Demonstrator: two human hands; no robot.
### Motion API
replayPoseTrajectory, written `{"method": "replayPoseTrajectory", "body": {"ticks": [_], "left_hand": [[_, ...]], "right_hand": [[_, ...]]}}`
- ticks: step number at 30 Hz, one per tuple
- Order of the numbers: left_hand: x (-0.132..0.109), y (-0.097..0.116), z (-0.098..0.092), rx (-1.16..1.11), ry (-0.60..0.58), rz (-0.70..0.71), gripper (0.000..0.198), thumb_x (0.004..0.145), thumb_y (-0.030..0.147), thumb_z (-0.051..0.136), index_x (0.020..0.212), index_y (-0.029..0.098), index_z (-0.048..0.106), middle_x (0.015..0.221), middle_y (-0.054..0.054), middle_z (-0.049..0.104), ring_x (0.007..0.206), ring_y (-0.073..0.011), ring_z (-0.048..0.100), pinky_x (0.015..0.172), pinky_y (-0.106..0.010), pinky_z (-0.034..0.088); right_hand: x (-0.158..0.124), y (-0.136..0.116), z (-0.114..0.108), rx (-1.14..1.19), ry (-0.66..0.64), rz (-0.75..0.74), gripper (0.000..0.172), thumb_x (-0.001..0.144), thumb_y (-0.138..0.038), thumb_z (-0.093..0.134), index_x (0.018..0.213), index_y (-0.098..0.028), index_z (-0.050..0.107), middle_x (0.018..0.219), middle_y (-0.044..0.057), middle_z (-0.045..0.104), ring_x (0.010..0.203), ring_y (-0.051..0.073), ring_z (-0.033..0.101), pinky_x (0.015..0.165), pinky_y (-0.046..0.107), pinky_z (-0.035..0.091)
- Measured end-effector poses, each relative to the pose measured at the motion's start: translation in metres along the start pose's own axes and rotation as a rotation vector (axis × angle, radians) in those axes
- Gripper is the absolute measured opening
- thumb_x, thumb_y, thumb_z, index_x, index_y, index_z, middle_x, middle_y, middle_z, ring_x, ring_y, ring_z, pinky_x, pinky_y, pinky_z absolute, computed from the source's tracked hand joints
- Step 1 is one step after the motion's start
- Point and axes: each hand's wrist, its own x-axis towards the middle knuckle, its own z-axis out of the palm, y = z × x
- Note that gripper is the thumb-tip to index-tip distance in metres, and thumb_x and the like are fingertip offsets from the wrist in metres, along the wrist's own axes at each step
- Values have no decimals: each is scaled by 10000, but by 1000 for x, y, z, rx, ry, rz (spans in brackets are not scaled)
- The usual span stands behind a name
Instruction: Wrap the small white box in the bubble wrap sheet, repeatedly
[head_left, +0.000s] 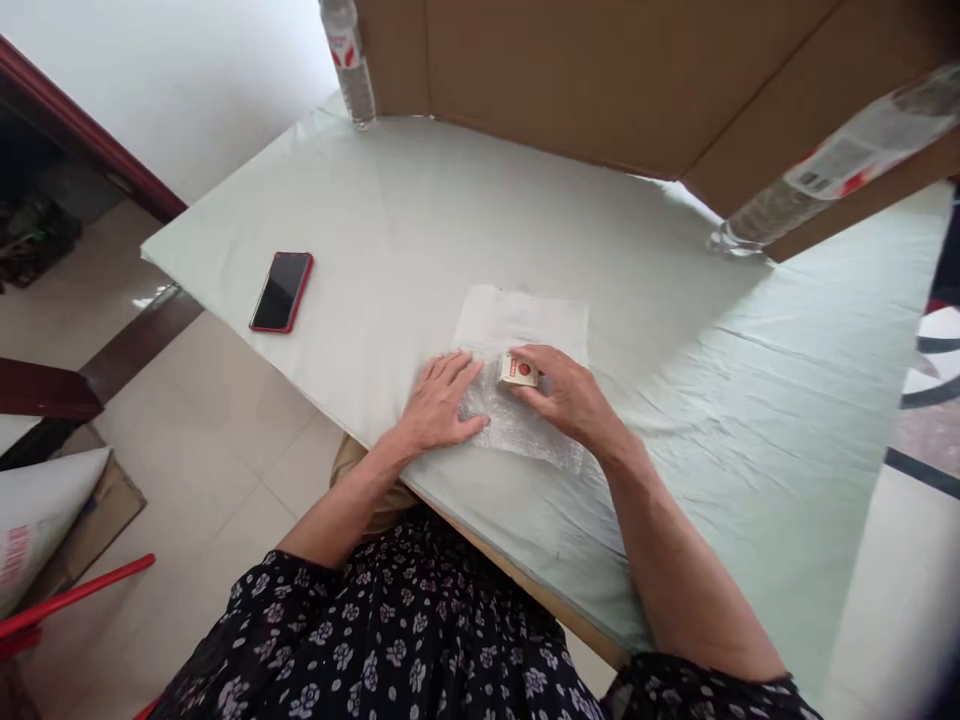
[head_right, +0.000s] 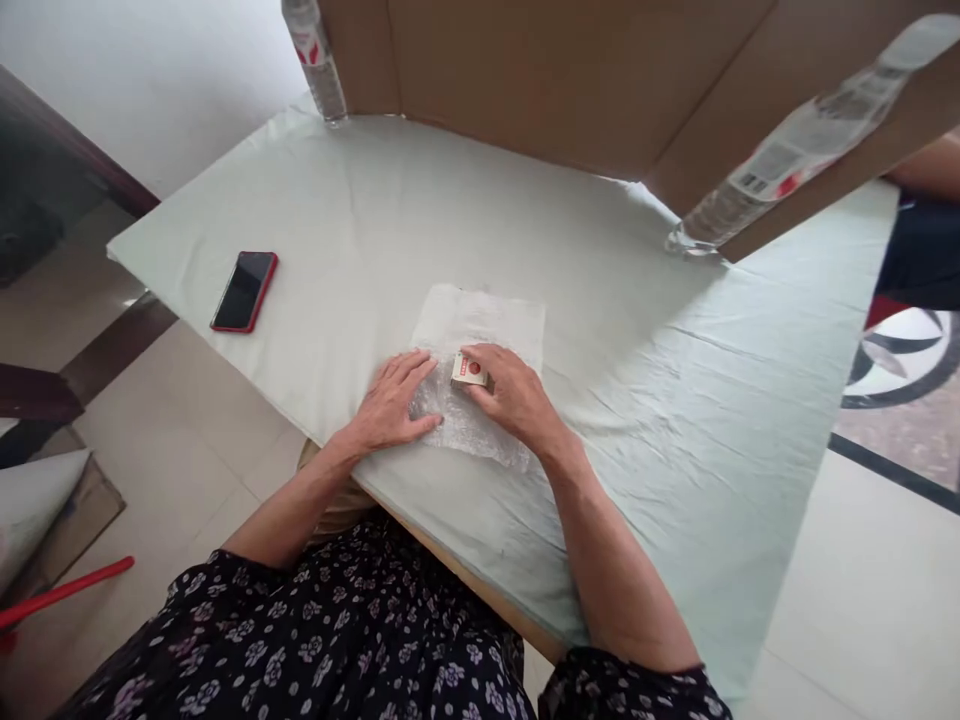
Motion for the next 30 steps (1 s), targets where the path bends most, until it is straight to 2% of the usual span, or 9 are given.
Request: {"method": "replayPoseTrajectory", "body": {"ticks": [4, 7, 10, 14, 16, 19, 23, 28, 30], "left_hand": [[-2, -3, -1, -32, 25, 5, 741, 798, 434, 692, 1439, 150, 451, 1536, -193, 440, 1464, -338, 364, 1234, -517, 241], [-8, -8, -3, -90, 93, 32, 694, 812, 425, 686, 1415, 156, 473, 1530, -199, 442, 1449, -348, 385, 1199, -527, 307], [-20, -7, -8, -138, 143, 107, 632, 854, 408, 657, 1415, 184, 469, 1534, -185, 429, 1447, -340, 388, 1172, -522, 358], [-35, -1, -11, -88, 141, 226, 622, 854, 349, 675, 1420, 212, 457, 1533, -184, 413, 1451, -360, 368, 1160, -551, 363], [-37, 1, -12, -34, 130, 267, 618, 843, 323, 689, 1409, 211, 468, 1542, -192, 396, 1461, -379, 342, 1159, -574, 349], [-35, 10, -16, 18, 102, 267, 597, 822, 311, 714, 1372, 196, 511, 1538, -200, 402, 1465, -384, 333, 1171, -575, 323], [-25, 24, -20, 33, 41, 206, 558, 805, 303, 733, 1323, 173, 570, 1539, -198, 415, 1477, -367, 322, 1196, -561, 278], [-1, 25, -19, -11, 78, 76, 137, 881, 223, 630, 994, 171, 687, 1495, -153, 497, 1456, -297, 387, 1199, -486, 303], [9, 28, -23, -77, 112, 55, 69, 881, 211, 627, 904, 173, 680, 1452, -148, 545, 1424, -284, 436, 1177, -473, 342]], "right_hand": [[-11, -5, -8, -69, 74, -28, 511, 901, -341, 583, 1396, -231, 519, 1439, 127, 555, 1351, 307, 506, 1115, 502, 417], [-32, -18, -20, -102, 120, -97, 521, 908, -402, 617, 1392, -238, 516, 1411, 139, 573, 1320, 311, 526, 1079, 512, 434], [-61, -33, -24, -162, -3, -152, 520, 888, -410, 658, 1358, -221, 542, 1379, 142, 597, 1263, 307, 557, 1026, 497, 460], [-86, -43, -1, -348, -94, -111, 413, 852, -277, 676, 1238, -144, 613, 1369, 180, 593, 1221, 320, 559, 994, 477, 456], [-88, -40, 12, -414, -56, -95, 285, 894, -189, 585, 1168, -143, 646, 1320, 165, 632, 1169, 292, 582, 980, 445, 450], [-86, -34, 21, -447, 73, -105, 246, 917, -92, 489, 1037, -155, 694, 1199, 127, 710, 1057, 255, 630, 963, 414, 436], [-80, -26, 18, -345, 213, -138, 218, 928, -130, 513, 1010, -177, 709, 1090, 94, 761, 969, 236, 672, 895, 398, 443], [-60, -11, 9, -213, 317, -92, 141, 932, -256, 573, 916, -209, 705, 1001, 80, 777, 922, 241, 704, 851, 394, 453], [-52, -10, 1, -179, 336, -77, 137, 926, -275, 579, 897, -213, 698, 985, 77, 776, 916, 240, 710, 841, 390, 460]]}}
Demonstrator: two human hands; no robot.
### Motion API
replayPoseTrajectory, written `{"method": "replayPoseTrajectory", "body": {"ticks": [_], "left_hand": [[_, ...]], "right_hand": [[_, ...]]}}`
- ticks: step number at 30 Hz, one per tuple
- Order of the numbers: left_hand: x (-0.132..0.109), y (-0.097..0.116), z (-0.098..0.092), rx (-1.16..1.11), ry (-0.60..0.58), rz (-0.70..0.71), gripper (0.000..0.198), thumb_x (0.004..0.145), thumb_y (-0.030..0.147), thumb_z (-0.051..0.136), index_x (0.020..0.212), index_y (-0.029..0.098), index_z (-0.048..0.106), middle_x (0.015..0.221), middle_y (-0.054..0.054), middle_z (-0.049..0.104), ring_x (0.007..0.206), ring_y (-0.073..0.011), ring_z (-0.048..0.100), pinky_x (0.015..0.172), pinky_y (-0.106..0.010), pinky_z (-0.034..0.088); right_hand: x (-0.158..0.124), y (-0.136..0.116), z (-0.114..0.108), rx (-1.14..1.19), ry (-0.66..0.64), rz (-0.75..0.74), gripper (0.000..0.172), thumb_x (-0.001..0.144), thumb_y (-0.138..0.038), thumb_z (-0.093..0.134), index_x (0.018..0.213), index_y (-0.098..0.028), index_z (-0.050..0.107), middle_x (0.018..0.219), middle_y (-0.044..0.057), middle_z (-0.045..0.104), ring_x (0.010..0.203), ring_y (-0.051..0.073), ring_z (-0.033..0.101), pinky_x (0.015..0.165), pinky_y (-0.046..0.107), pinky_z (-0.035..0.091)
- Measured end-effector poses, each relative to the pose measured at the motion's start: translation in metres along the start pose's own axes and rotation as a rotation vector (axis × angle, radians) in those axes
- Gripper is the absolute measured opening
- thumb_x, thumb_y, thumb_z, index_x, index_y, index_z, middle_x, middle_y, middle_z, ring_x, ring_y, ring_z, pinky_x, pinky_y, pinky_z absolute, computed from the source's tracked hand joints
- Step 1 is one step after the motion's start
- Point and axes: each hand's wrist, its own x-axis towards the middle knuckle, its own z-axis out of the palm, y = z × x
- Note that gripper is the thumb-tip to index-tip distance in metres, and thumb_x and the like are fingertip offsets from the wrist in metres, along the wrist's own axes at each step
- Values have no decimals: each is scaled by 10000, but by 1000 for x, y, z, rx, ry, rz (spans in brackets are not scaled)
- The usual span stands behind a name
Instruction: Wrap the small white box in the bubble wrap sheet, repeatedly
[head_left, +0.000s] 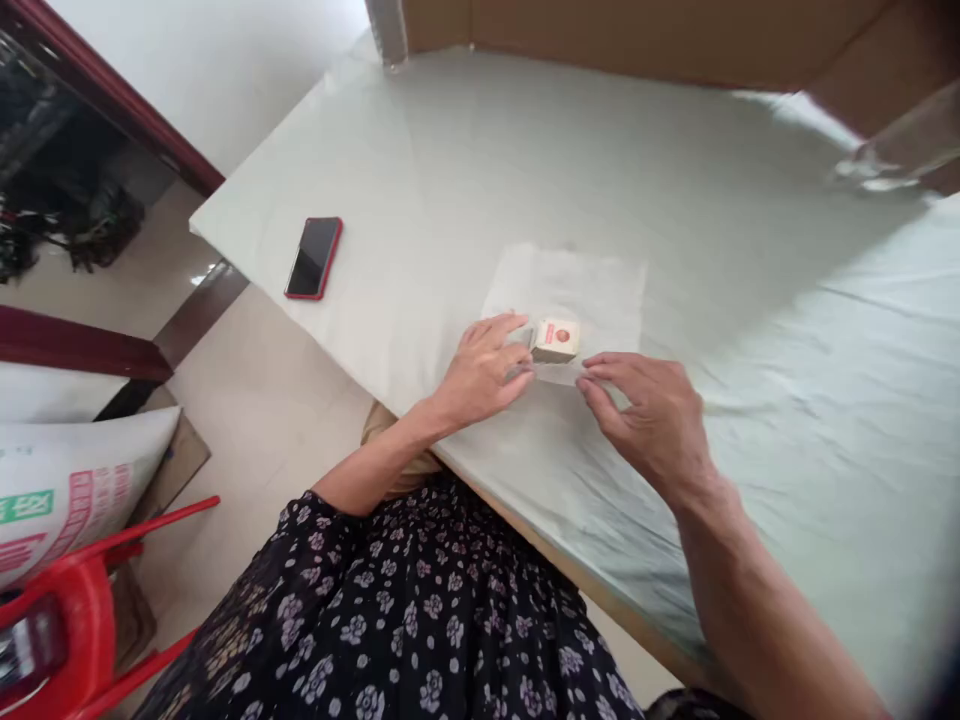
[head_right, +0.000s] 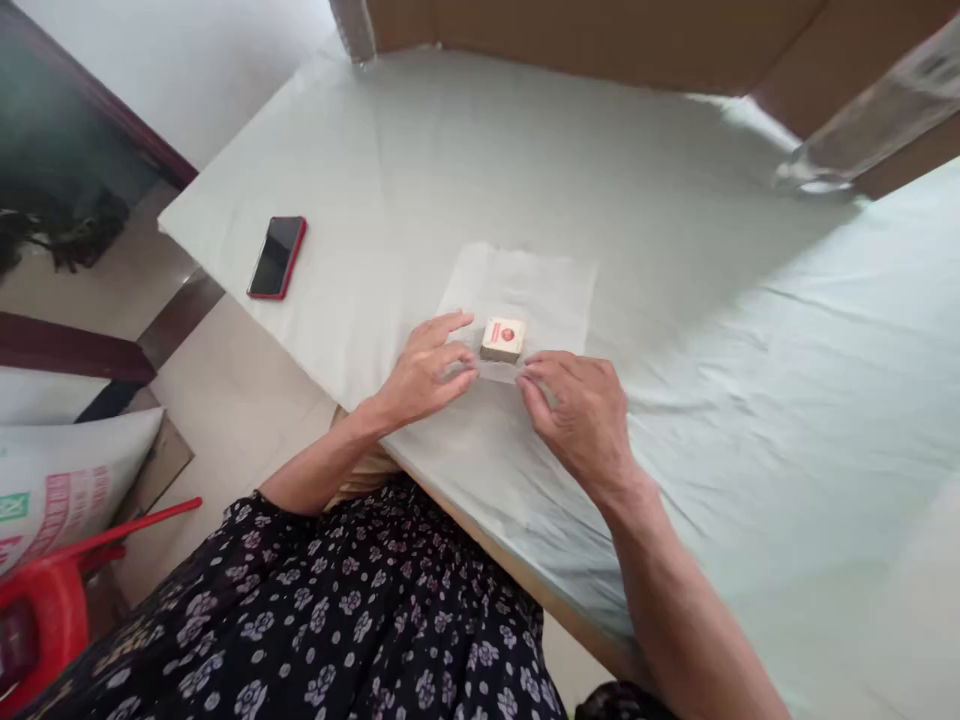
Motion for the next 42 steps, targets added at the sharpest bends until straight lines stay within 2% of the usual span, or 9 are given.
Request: {"method": "replayPoseTrajectory", "body": {"ticks": [5, 9, 15, 18, 23, 27, 33, 38, 42], "left_hand": [[29, -2, -6, -242, 49, -92, 19, 841, 187, 647, 846, 188, 666, 1328, -124, 651, 1280, -249, 581, 1114, -439, 426], [50, -6, 1, -425, 2, -223, 56, 821, 241, 649, 790, 195, 657, 1222, -83, 710, 1142, -229, 654, 919, -339, 530], [61, 1, 10, -572, -37, -346, 128, 813, 282, 615, 746, 190, 672, 857, -5, 753, 827, -158, 669, 772, -262, 494], [57, 3, 6, -569, -39, -335, 123, 807, 249, 597, 720, 185, 657, 802, 4, 745, 787, -143, 648, 749, -247, 475], [38, 2, -3, -546, -66, -315, 113, 813, 260, 607, 758, 183, 669, 841, 2, 753, 772, -134, 634, 665, -225, 439], [27, 3, -5, -542, -89, -333, 120, 817, 265, 615, 765, 176, 676, 801, 6, 742, 727, -125, 604, 659, -232, 420], [26, 4, -6, -542, -76, -377, 101, 799, 247, 618, 766, 169, 673, 762, 10, 707, 708, -124, 577, 668, -237, 423], [29, 1, -2, -553, -71, -333, 95, 794, 253, 624, 751, 172, 649, 734, 21, 669, 728, -123, 583, 698, -237, 442], [28, -9, -2, -555, -81, -303, 134, 826, 303, 604, 821, 176, 646, 794, 4, 688, 764, -133, 612, 722, -244, 482]], "right_hand": [[29, 11, -8, 127, -15, 85, 146, 901, -303, 573, 850, -220, 681, 1008, 75, 761, 950, 234, 710, 841, 378, 488], [48, 25, -4, 326, -69, 230, 148, 863, -334, 585, 810, -220, 664, 1012, 73, 755, 956, 221, 705, 840, 350, 510], [52, 32, 7, 498, -164, 426, 206, 832, -397, 592, 807, -211, 679, 847, 45, 757, 799, 199, 691, 743, 314, 511], [47, 23, 5, 526, -158, 453, 205, 827, -392, 602, 820, -205, 687, 798, 35, 747, 769, 188, 681, 733, 300, 507], [36, 6, 5, 510, -170, 398, 169, 837, -357, 611, 815, -210, 689, 830, 33, 757, 794, 187, 687, 754, 301, 505], [29, 6, 9, 455, -189, 351, 162, 854, -349, 608, 808, -209, 676, 795, 26, 750, 742, 188, 676, 712, 307, 502], [19, -14, -10, -56, 150, 124, 114, 916, -275, 584, 947, -220, 679, 1021, 85, 746, 967, 249, 656, 860, 393, 440], [13, -39, -10, -170, -11, -169, 171, 930, -177, 560, 1063, -207, 664, 1053, 79, 749, 981, 239, 641, 866, 375, 402], [13, -32, 8, -202, -42, -227, 215, 941, -196, 549, 1135, -175, 640, 1149, 110, 730, 1041, 266, 633, 862, 379, 402]]}}
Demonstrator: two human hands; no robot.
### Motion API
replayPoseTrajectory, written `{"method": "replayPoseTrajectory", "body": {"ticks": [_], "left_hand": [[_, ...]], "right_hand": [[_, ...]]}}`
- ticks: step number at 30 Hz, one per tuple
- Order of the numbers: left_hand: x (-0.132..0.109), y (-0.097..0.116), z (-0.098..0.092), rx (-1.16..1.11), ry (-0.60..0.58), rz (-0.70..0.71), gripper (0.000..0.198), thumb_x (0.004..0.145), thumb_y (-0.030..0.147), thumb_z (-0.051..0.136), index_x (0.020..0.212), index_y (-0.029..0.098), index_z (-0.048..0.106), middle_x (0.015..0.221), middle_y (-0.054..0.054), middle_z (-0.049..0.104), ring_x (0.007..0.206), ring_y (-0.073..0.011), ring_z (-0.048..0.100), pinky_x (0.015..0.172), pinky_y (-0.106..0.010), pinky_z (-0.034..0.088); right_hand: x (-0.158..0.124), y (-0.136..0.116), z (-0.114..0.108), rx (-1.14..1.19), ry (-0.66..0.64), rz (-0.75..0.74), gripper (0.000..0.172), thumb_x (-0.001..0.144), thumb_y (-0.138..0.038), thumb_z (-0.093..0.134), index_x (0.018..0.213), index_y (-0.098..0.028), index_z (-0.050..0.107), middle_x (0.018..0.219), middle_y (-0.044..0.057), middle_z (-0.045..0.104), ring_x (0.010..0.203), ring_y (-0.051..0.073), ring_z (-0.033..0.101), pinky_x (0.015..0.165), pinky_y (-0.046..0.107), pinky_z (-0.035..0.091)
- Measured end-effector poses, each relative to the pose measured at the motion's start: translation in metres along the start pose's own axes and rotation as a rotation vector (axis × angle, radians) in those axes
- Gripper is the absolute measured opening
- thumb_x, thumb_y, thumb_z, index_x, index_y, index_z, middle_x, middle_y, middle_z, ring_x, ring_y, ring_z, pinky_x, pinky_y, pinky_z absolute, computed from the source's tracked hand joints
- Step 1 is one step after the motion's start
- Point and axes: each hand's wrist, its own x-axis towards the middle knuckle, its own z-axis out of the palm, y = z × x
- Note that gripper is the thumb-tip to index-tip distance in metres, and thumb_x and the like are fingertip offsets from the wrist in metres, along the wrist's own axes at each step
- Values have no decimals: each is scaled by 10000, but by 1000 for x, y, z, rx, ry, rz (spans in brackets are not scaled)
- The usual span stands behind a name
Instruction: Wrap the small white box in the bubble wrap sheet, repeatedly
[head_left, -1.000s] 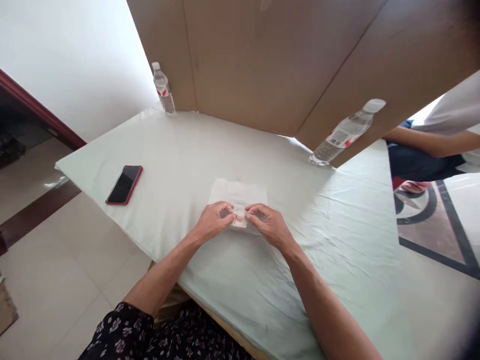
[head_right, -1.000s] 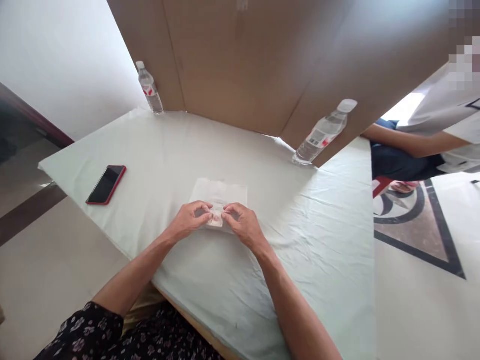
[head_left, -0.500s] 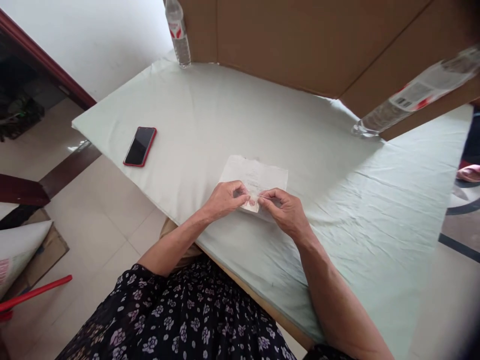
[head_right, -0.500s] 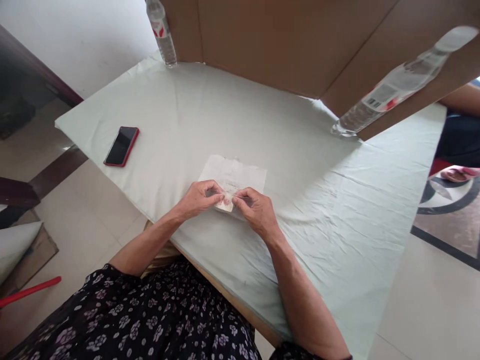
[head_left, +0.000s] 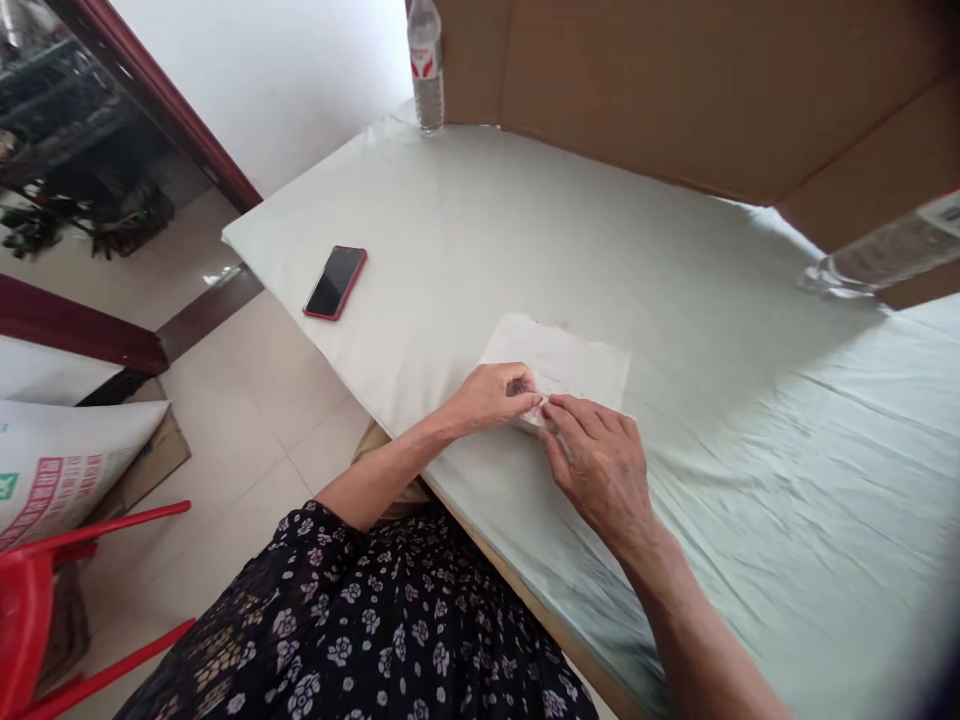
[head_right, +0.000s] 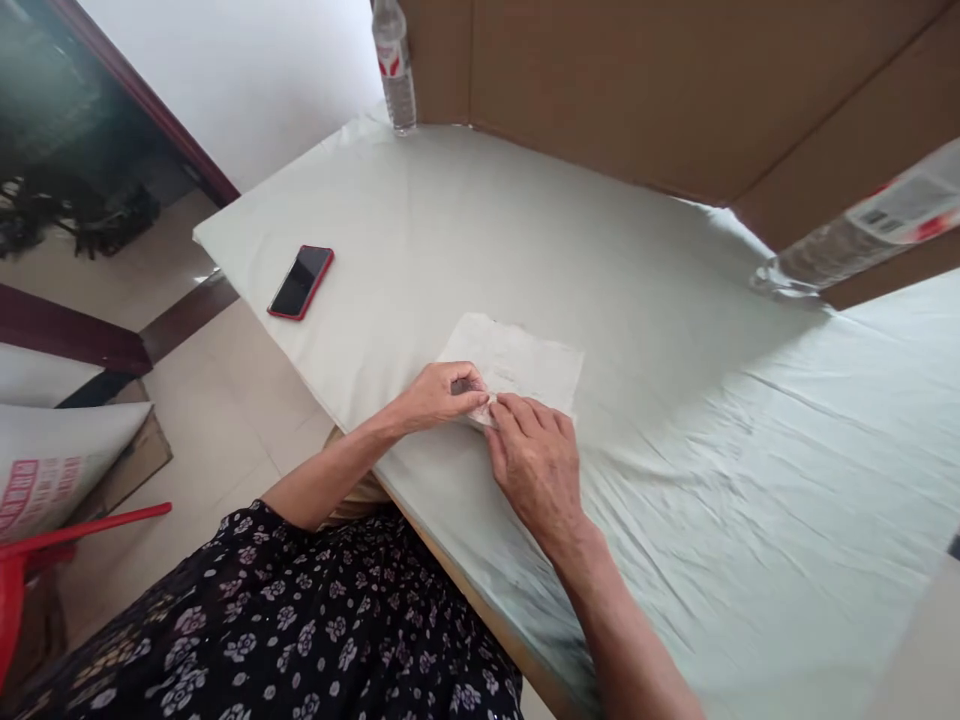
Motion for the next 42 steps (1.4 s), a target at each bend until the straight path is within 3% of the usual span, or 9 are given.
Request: {"method": "replayPoseTrajectory", "body": {"ticks": [5, 7, 12, 20, 25, 28, 35, 39, 42], "left_hand": [[-20, 1, -17, 71, 38, -9, 231, 784, 244, 610, 998, 170, 658, 1027, -45, 722, 976, -177, 650, 919, -294, 500], [-26, -4, -24, 95, 58, -46, 264, 811, 264, 588, 1048, 172, 660, 1023, -42, 715, 930, -170, 647, 863, -279, 502], [-29, -11, -28, 219, 145, -171, 266, 827, 295, 584, 1047, 174, 672, 733, 22, 636, 647, -126, 542, 686, -248, 470], [-20, -14, -22, 384, 95, -180, 330, 864, 264, 584, 1178, 171, 627, 771, 1, 665, 728, -161, 614, 762, -278, 497], [-31, -14, -26, 559, 233, -214, 483, 820, 349, 668, 1246, 137, 588, 1071, -108, 685, 891, -213, 650, 893, -361, 508], [-33, -13, -32, 530, 192, -321, 561, 814, 449, 664, 1270, 132, 582, 1027, -102, 703, 875, -228, 669, 856, -353, 522], [-25, -2, -31, 456, 159, -451, 441, 770, 453, 679, 1074, 135, 649, 788, -57, 691, 752, -226, 658, 683, -308, 501], [-20, -4, -26, 173, 136, -484, 217, 756, 355, 654, 853, 168, 602, 626, 15, 599, 567, -137, 564, 511, -227, 423], [-18, -1, -22, -13, 130, -423, 143, 744, 290, 615, 703, 177, 538, 592, 44, 521, 535, -96, 497, 468, -193, 397]], "right_hand": [[-2, -3, -3, -3, -87, 48, 200, 945, -203, 553, 1125, -196, 639, 1160, 97, 721, 1039, 261, 614, 876, 381, 390], [0, -6, -8, -7, -146, 79, 209, 954, -217, 544, 1142, -191, 631, 1176, 95, 709, 1052, 255, 595, 891, 377, 380], [9, -10, -13, -26, -256, 81, 267, 968, -223, 498, 1210, -208, 612, 1169, 102, 683, 1018, 264, 565, 860, 392, 356], [15, 2, -4, -113, -147, -59, 243, 935, -204, 501, 1124, -214, 653, 1030, 115, 687, 847, 257, 546, 794, 403, 327], [19, -8, -13, -154, -263, -58, 280, 947, -172, 458, 1157, -207, 638, 1017, 121, 670, 881, 260, 537, 884, 437, 328], [23, -10, -14, -177, -320, -55, 328, 948, -131, 422, 1194, -205, 627, 1030, 120, 665, 876, 250, 532, 946, 460, 311], [29, -9, -17, -238, -375, -158, 324, 923, -99, 417, 1137, -180, 646, 963, 123, 652, 853, 253, 532, 976, 487, 286], [30, -8, -17, -265, -361, -172, 315, 932, -105, 412, 1134, -188, 639, 960, 113, 653, 851, 247, 530, 983, 479, 283], [30, -8, -17, -232, -355, -158, 306, 922, -92, 420, 1108, -185, 644, 957, 121, 657, 856, 255, 538, 979, 475, 286]]}}
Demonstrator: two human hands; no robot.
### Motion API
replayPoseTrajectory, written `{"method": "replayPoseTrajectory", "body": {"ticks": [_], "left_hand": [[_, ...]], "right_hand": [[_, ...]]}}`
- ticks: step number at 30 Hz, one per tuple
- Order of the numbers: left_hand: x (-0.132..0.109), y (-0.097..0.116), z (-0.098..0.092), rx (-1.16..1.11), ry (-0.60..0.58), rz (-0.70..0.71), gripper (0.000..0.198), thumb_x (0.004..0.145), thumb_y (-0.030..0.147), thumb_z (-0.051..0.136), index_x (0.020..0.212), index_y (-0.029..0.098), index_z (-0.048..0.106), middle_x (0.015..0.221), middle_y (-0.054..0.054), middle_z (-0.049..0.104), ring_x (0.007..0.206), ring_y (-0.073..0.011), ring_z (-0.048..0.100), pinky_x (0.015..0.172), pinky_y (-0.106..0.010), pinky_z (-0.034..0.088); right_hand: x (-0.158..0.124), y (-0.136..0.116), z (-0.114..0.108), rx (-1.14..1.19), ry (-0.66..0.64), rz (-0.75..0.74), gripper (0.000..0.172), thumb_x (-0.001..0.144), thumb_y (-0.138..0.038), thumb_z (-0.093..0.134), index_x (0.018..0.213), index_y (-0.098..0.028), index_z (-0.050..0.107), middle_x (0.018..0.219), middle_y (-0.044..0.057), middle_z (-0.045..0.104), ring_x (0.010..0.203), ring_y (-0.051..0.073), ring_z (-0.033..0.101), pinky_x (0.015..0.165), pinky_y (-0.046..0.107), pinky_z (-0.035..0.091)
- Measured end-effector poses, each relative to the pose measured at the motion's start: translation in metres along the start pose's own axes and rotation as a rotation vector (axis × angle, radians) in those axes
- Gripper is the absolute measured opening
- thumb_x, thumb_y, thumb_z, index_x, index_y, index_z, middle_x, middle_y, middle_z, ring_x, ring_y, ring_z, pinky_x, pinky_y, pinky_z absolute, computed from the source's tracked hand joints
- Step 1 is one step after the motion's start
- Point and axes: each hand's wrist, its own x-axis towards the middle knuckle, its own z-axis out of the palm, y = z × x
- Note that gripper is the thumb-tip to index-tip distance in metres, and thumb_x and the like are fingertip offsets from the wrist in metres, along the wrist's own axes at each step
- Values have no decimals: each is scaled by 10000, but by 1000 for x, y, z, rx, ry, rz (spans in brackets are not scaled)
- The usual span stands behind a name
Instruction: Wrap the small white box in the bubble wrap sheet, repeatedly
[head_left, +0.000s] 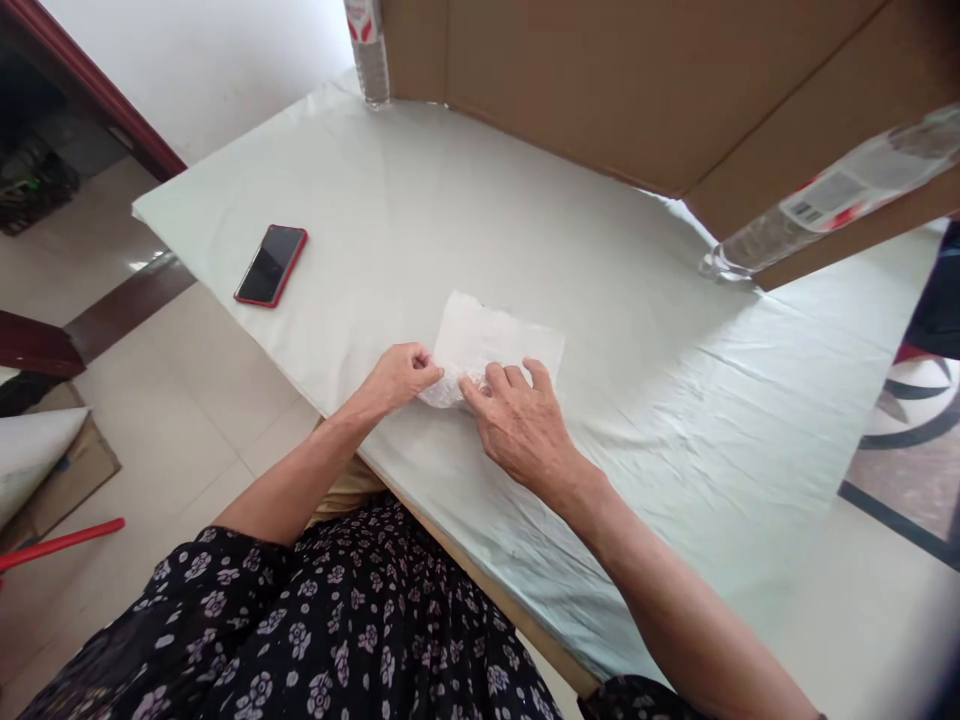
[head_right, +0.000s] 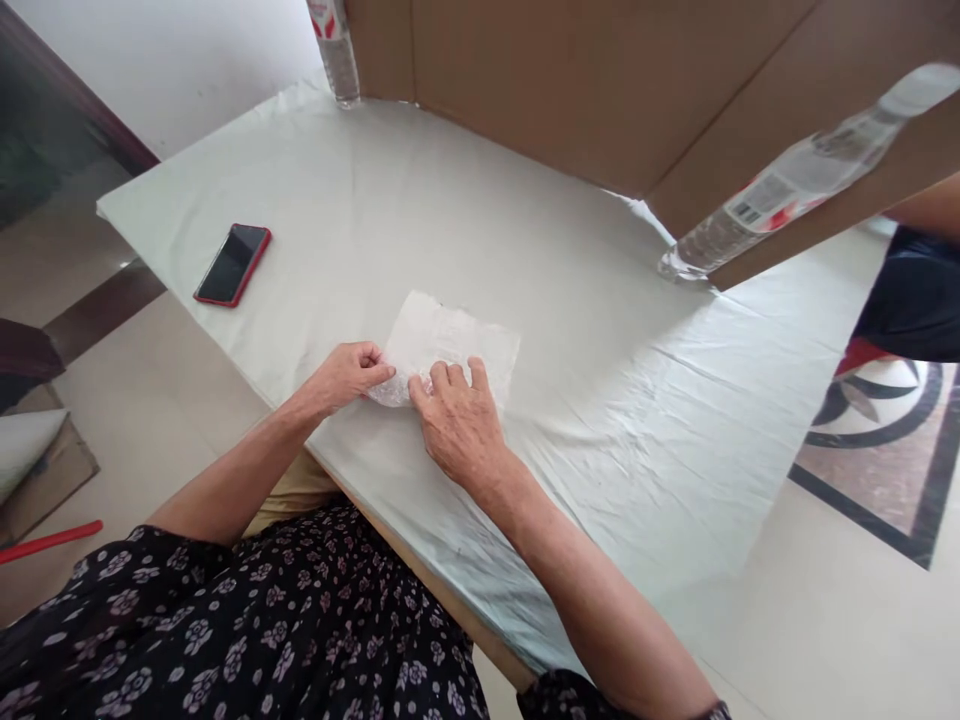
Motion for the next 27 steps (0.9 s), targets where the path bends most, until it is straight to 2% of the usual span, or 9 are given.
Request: {"method": "replayPoseTrajectory", "body": {"ticks": [5, 8, 11, 16, 18, 20, 22, 24, 27], "left_hand": [[-2, 14, 10, -174, -28, 44, 122, 721, 230, 611, 664, 178, 517, 592, 45, 495, 533, -87, 484, 440, -187, 436], [-4, 24, 18, -221, -68, 44, 93, 723, 200, 598, 674, 177, 523, 581, 43, 501, 528, -91, 506, 446, -192, 461], [-7, 32, 22, -149, -103, 87, 37, 721, 190, 574, 703, 160, 584, 604, 29, 553, 535, -94, 522, 462, -197, 457], [-12, 39, 11, 132, -260, 304, 265, 749, 171, 479, 835, 145, 728, 662, 14, 637, 592, -110, 557, 541, -221, 429], [-14, 38, 7, 215, -279, 388, 319, 772, 137, 430, 851, 151, 739, 723, -1, 667, 643, -121, 582, 601, -236, 454], [-18, 35, 7, 284, -251, 473, 333, 815, 128, 410, 856, 161, 739, 780, -18, 681, 701, -135, 602, 674, -257, 479], [-22, 29, 11, 345, -185, 533, 304, 890, 195, 436, 883, 175, 740, 850, -40, 685, 789, -161, 620, 751, -285, 498], [-24, 22, 17, 395, -104, 566, 249, 908, 264, 505, 941, 178, 737, 889, -54, 659, 761, -162, 609, 736, -298, 506], [-24, 13, 28, 450, 17, 691, 213, 912, 256, 543, 998, 166, 715, 1048, -99, 630, 860, -183, 617, 778, -317, 517]], "right_hand": [[2, 0, -2, 57, -7, 7, 336, 901, -67, 433, 1174, -138, 616, 927, 130, 671, 850, 264, 569, 996, 474, 275], [3, 0, -3, 76, -20, 43, 275, 886, -77, 462, 1115, -112, 610, 908, 123, 686, 836, 256, 587, 1017, 459, 276], [1, 2, -3, 136, -9, 68, 227, 889, -106, 481, 1081, -115, 604, 938, 124, 710, 855, 256, 608, 1032, 454, 285], [-18, 9, -3, 317, 121, 121, 305, 898, -223, 568, 1195, -155, 586, 1106, 126, 723, 1047, 284, 620, 1014, 447, 343], [-35, 14, 0, 368, 206, 247, 307, 907, -284, 585, 1193, -174, 599, 1184, 128, 702, 1113, 289, 612, 968, 428, 389], [-55, 18, 3, 398, 236, 446, 291, 917, -319, 575, 1165, -172, 617, 1191, 134, 692, 1055, 277, 643, 910, 416, 433], [-75, 20, 7, 458, 187, 643, 298, 919, -350, 563, 1142, -164, 627, 1165, 136, 690, 930, 248, 673, 836, 396, 476], [-89, 21, 9, 561, 104, 789, 346, 913, -407, 559, 1155, -167, 623, 1136, 129, 695, 833, 221, 677, 757, 366, 501], [-92, 19, 12, 720, -13, 899, 468, 896, -489, 561, 1241, -174, 589, 1057, 104, 720, 749, 203, 670, 716, 349, 507]]}}
